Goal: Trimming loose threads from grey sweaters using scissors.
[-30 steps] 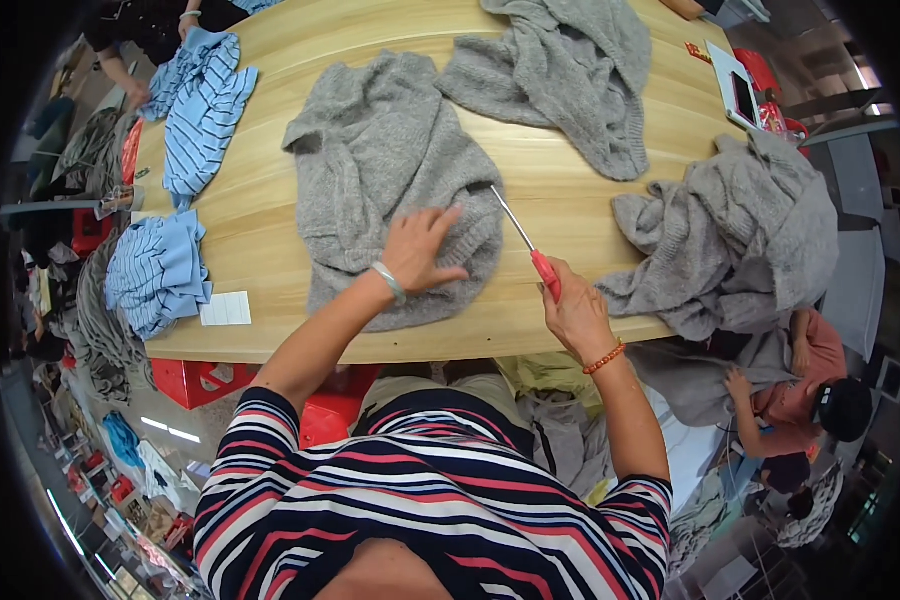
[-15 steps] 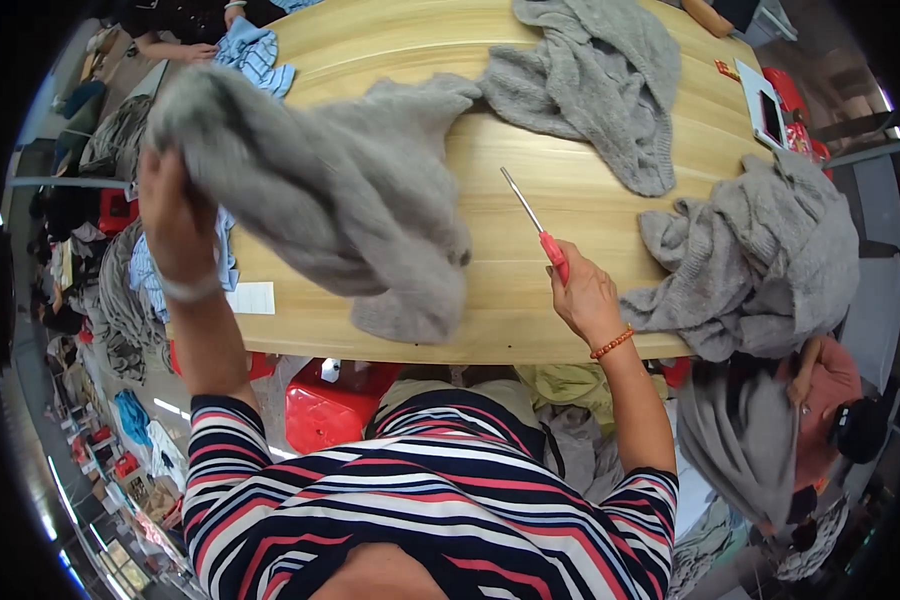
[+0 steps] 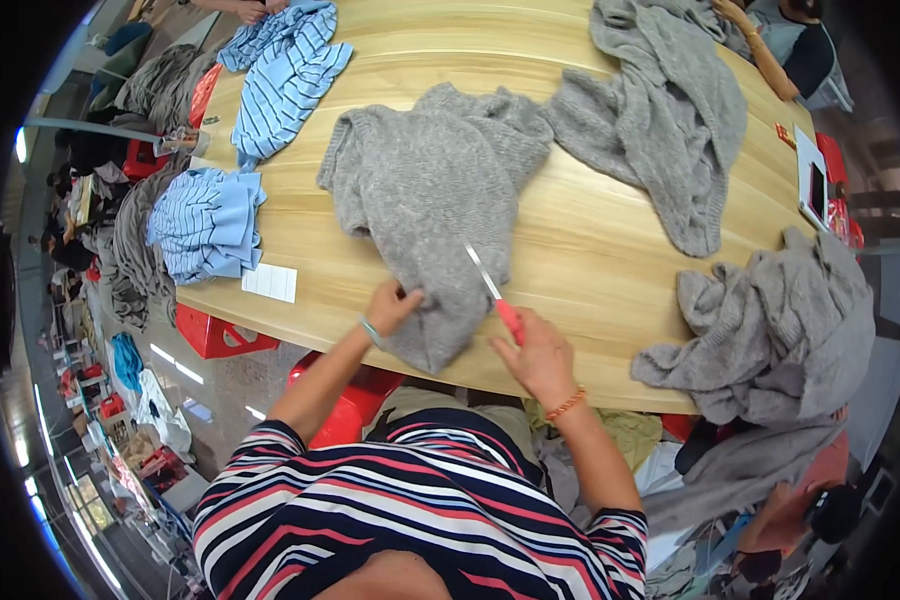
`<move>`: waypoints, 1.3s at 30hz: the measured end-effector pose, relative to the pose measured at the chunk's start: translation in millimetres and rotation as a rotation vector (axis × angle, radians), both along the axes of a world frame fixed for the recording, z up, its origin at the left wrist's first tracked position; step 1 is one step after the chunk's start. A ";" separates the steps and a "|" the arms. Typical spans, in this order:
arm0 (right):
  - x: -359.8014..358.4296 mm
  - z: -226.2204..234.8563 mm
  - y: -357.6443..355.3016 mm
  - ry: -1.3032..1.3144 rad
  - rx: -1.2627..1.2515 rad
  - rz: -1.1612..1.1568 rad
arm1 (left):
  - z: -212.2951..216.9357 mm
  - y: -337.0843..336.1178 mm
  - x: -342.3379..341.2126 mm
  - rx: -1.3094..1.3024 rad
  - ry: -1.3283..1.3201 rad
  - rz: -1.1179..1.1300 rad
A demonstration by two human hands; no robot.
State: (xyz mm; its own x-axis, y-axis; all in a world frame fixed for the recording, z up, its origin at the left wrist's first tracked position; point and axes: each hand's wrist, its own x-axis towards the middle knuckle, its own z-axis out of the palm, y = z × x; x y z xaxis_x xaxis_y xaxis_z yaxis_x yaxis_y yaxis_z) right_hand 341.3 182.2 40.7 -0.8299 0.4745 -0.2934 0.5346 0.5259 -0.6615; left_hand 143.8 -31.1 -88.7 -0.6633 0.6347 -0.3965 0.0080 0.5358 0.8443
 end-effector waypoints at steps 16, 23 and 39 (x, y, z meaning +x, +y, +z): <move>-39.2 84.0 65.3 0.008 -0.744 0.160 | 71.1 72.9 -27.7 0.293 0.705 0.159; -15.2 112.5 121.3 0.314 -0.694 -0.173 | 131.5 133.5 -138.3 0.407 1.070 0.095; 37.1 -8.9 87.2 -0.148 0.074 -0.189 | 30.1 192.3 -28.3 0.148 0.277 -0.046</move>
State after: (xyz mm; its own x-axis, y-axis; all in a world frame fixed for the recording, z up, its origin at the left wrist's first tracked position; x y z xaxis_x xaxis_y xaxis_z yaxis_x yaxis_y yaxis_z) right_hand 378.4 269.5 31.8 -0.6752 0.6417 -0.3637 0.7160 0.4517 -0.5323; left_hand 115.5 161.1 -58.5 -0.7023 0.7040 -0.1058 0.2700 0.4009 0.8754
